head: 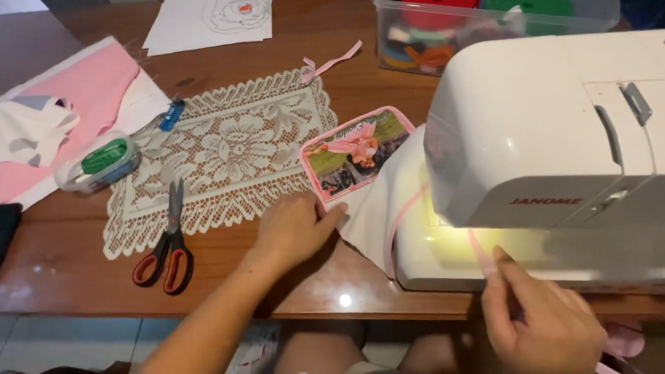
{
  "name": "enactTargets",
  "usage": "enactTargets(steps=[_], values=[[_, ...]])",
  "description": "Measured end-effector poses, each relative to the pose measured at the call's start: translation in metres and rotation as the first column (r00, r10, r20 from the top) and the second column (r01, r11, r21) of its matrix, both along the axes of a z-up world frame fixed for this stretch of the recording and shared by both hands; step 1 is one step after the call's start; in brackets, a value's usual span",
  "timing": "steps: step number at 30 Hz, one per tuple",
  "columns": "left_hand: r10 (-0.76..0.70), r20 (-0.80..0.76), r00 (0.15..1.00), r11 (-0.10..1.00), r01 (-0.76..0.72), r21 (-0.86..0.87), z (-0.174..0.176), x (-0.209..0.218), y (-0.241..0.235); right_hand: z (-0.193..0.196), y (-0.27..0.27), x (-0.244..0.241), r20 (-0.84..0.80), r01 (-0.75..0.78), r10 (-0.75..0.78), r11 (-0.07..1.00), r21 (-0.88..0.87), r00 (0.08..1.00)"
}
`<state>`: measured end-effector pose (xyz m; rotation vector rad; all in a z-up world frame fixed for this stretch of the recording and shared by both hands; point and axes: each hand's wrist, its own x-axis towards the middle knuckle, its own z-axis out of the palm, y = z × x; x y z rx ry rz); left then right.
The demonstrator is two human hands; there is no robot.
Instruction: Sewing a pink ribbon onto the edge of a printed fabric piece using a sewing machine and trimming with scissors.
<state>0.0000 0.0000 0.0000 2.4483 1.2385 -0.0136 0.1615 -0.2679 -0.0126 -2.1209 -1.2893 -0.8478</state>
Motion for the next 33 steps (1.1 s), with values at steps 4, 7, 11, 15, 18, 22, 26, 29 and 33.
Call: enactTargets(steps=[4, 7, 11, 15, 18, 22, 26, 29, 33], values=[[0.061, 0.269, 0.961, 0.993, -0.086, 0.084, -0.048, 0.000, -0.010, -0.004, -0.008, -0.004, 0.016, 0.076, -0.076, 0.997, 0.017, 0.997], [0.139, 0.328, 0.934, 0.990, -0.141, -0.018, -0.045, -0.003, -0.012, 0.016, 0.004, -0.017, -0.052, -0.100, 0.100, 0.995, 0.004, 0.994], [0.193, 0.345, 0.919, 0.981, -0.176, -0.080, -0.040, -0.013, -0.019, 0.032, 0.035, -0.035, -0.005, -0.430, 0.430, 0.902, -0.038, 0.903], [0.210, 0.378, 0.902, 0.975, -0.164, -0.152, -0.036, -0.009, -0.028, 0.021, 0.081, -0.038, 0.019, -0.578, 0.596, 0.786, -0.221, 0.803], [0.269, 0.458, 0.847, 0.941, -0.130, -0.314, -0.019, -0.012, -0.033, -0.026, 0.121, -0.040, 0.125, -0.359, 0.427, 0.859, -0.365, 0.896], [0.266, 0.523, 0.810, 0.947, -0.119, -0.298, -0.023, -0.031, -0.025, -0.030, 0.145, -0.048, 0.150, -0.212, 0.351, 0.799, -0.563, 0.925], [0.203, 0.565, 0.800, 0.904, -0.375, 0.207, -0.036, -0.084, 0.004, -0.048, 0.157, -0.043, 0.192, -0.271, 0.365, 0.881, -0.387, 0.911], [0.292, 0.480, 0.827, 0.678, -0.533, 0.506, -0.053, -0.135, 0.031, -0.045, 0.150, -0.047, 0.127, -0.376, 0.438, 0.861, -0.342, 0.890], [0.499, 0.305, 0.811, 0.618, -0.580, 0.530, -0.072, -0.184, 0.048, -0.024, 0.129, -0.065, -0.071, -0.578, 0.614, 0.690, -0.435, 0.786]])
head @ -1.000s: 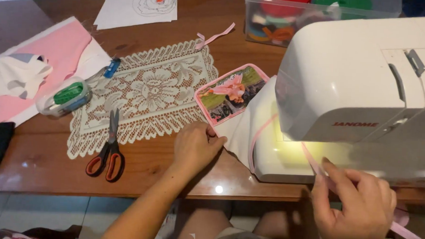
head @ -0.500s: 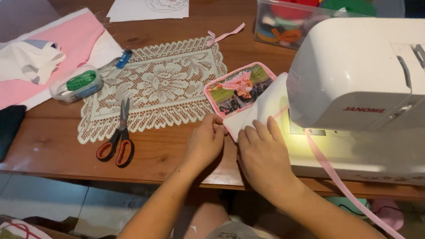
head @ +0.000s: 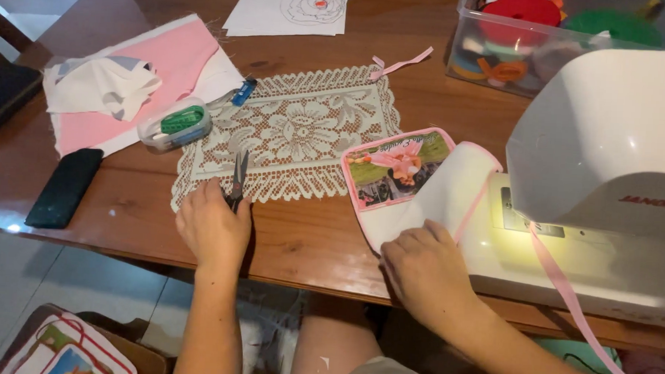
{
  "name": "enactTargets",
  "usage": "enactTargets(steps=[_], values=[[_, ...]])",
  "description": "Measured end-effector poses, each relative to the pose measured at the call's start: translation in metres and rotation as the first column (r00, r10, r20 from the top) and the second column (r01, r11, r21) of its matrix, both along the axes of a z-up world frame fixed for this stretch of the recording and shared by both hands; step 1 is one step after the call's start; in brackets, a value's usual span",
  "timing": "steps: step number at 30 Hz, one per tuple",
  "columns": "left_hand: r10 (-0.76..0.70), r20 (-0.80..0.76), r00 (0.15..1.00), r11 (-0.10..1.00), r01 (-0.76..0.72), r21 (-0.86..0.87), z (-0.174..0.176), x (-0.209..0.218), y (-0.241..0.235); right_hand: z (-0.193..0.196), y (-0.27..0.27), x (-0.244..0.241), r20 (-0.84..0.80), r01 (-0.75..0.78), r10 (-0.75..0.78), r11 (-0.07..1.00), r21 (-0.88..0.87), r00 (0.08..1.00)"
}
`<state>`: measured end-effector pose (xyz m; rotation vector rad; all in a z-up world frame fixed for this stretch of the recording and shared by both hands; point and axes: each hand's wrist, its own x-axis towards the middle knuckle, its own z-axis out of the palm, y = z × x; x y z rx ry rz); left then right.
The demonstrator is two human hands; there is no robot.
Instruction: Sewing a pink ribbon onto the edge of a printed fabric piece using a sewing machine and trimming with scissors.
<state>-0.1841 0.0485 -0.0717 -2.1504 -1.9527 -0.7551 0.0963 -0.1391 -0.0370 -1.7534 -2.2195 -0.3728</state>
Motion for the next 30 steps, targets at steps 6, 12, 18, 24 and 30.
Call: enactTargets(steps=[6, 12, 18, 24, 30], values=[[0.002, 0.067, 0.998, 0.990, 0.008, -0.142, 0.003, -0.006, -0.003, 0.004, -0.032, -0.014, -0.292, -0.124, 0.146, 0.988, 0.093, 0.945], [-0.057, 0.310, 0.949, 0.977, 0.116, -0.176, 0.014, 0.000, -0.016, 0.020, -0.045, -0.029, -0.610, -0.237, 0.222, 0.970, 0.057, 0.761], [0.189, 0.913, -0.362, 0.672, 0.726, 0.149, 0.013, 0.017, -0.058, -0.007, -0.035, -0.046, -0.962, -0.312, -0.045, 0.941, -0.132, 0.270], [0.498, 0.677, -0.542, 0.437, 0.831, 0.344, 0.024, 0.076, -0.124, -0.042, -0.037, -0.050, -0.647, -0.591, -0.484, 0.804, -0.064, -0.589], [0.404, 0.855, -0.325, 0.472, 0.875, 0.109, 0.042, 0.083, -0.163, -0.036, -0.063, -0.044, -0.463, -0.757, -0.647, 0.647, 0.086, -0.606]])
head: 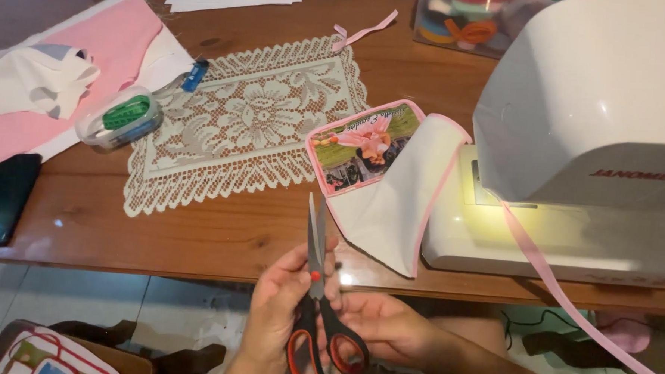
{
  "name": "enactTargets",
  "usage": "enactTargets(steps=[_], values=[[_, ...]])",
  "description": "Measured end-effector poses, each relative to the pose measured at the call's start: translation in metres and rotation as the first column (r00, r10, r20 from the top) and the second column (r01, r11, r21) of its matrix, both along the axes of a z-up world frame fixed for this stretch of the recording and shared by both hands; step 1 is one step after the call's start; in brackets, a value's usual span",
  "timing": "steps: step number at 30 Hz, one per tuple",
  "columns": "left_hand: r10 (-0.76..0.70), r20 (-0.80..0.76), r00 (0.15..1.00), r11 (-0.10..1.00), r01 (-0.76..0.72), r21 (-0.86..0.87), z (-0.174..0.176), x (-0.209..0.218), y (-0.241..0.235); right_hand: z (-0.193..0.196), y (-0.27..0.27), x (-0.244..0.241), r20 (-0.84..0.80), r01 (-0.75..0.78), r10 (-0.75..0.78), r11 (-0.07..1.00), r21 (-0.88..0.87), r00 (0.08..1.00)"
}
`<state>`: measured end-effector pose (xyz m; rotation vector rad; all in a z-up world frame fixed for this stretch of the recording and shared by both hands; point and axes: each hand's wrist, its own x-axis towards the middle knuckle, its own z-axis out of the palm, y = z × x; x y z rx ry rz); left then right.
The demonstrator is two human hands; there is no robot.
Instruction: Sewing a pink ribbon onto the edge of a printed fabric piece using a sewing machine and trimming with scissors.
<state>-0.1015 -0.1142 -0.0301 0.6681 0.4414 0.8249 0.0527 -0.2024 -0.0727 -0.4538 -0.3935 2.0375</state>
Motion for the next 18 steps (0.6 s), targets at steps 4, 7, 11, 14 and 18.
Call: enactTargets(steps=[4, 7, 11, 14, 18], values=[[0.065, 0.033, 0.997, 0.997, -0.066, 0.047, -0.011, 0.017, -0.010, 0.023, -0.002, 0.005, 0.066, -0.164, 0.155, 0.970, 0.178, 0.986], [0.056, -0.119, 0.991, 0.983, -0.034, 0.178, -0.010, 0.019, -0.005, 0.007, -0.007, 0.016, 0.321, -0.181, 0.085, 0.942, 0.283, 0.943], [0.714, -0.488, 0.502, 0.441, 0.218, 0.871, -0.028, 0.020, 0.026, 0.031, -0.006, 0.037, 0.857, 0.252, -0.369, 0.923, 0.292, 0.358], [0.770, -0.526, 0.362, 0.408, 0.355, 0.841, -0.041, 0.029, 0.030, 0.037, 0.008, 0.043, 0.852, 0.113, -0.419, 0.875, 0.472, -0.315], [0.845, -0.390, 0.365, 0.209, 0.446, 0.870, -0.053, 0.041, 0.036, 0.018, 0.029, 0.031, 0.590, -0.218, -0.497, 0.850, 0.480, -0.637]])
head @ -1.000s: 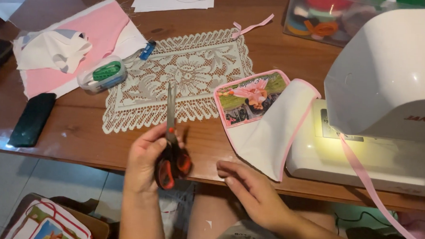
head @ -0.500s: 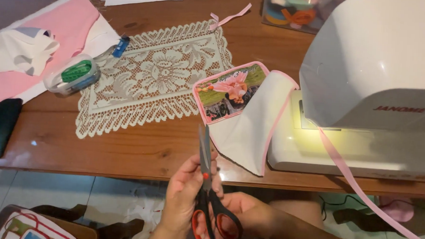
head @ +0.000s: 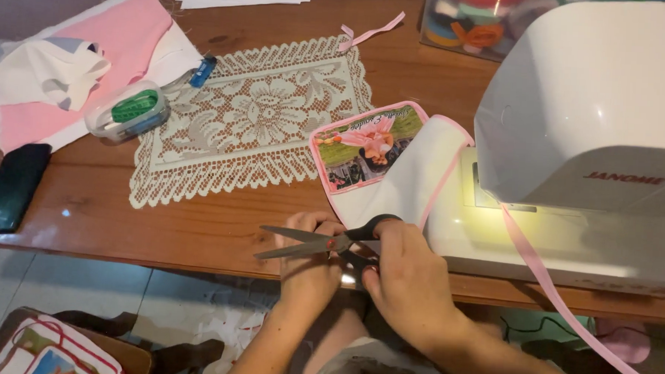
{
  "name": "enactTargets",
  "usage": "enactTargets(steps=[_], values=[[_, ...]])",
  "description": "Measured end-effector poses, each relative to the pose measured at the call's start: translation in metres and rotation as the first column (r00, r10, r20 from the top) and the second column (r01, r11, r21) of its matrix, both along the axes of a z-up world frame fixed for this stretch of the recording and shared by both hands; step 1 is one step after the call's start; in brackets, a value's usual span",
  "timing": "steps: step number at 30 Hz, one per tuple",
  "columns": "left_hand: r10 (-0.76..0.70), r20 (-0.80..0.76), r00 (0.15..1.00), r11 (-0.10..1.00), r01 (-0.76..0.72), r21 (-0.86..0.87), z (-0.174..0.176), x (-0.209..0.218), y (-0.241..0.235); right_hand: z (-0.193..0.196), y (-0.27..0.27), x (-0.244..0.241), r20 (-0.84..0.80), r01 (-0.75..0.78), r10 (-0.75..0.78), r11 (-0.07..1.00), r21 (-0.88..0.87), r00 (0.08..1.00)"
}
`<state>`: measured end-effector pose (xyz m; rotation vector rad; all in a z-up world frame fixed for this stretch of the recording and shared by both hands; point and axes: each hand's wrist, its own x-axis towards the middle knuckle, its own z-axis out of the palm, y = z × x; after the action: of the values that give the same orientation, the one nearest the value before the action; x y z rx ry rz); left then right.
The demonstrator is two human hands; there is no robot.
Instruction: Sewing a pink ribbon onto the edge of a printed fabric piece using a sewing machine and trimming with scissors.
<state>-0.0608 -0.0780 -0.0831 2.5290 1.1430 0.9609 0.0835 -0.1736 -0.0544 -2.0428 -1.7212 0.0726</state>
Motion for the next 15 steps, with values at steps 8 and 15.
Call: enactTargets(steps=[8, 15], values=[[0.133, 0.374, 0.918, 0.755, 0.150, -0.638, 0.021, -0.044, -0.017, -0.015, -0.009, 0.017, -0.327, 0.121, -0.146, 0.988, -0.095, 0.934], [0.008, -0.029, 1.000, 0.969, -0.015, -0.248, 0.019, -0.029, -0.015, 0.006, -0.022, 0.007, -0.720, 0.285, -0.188, 0.958, 0.015, 0.669]])
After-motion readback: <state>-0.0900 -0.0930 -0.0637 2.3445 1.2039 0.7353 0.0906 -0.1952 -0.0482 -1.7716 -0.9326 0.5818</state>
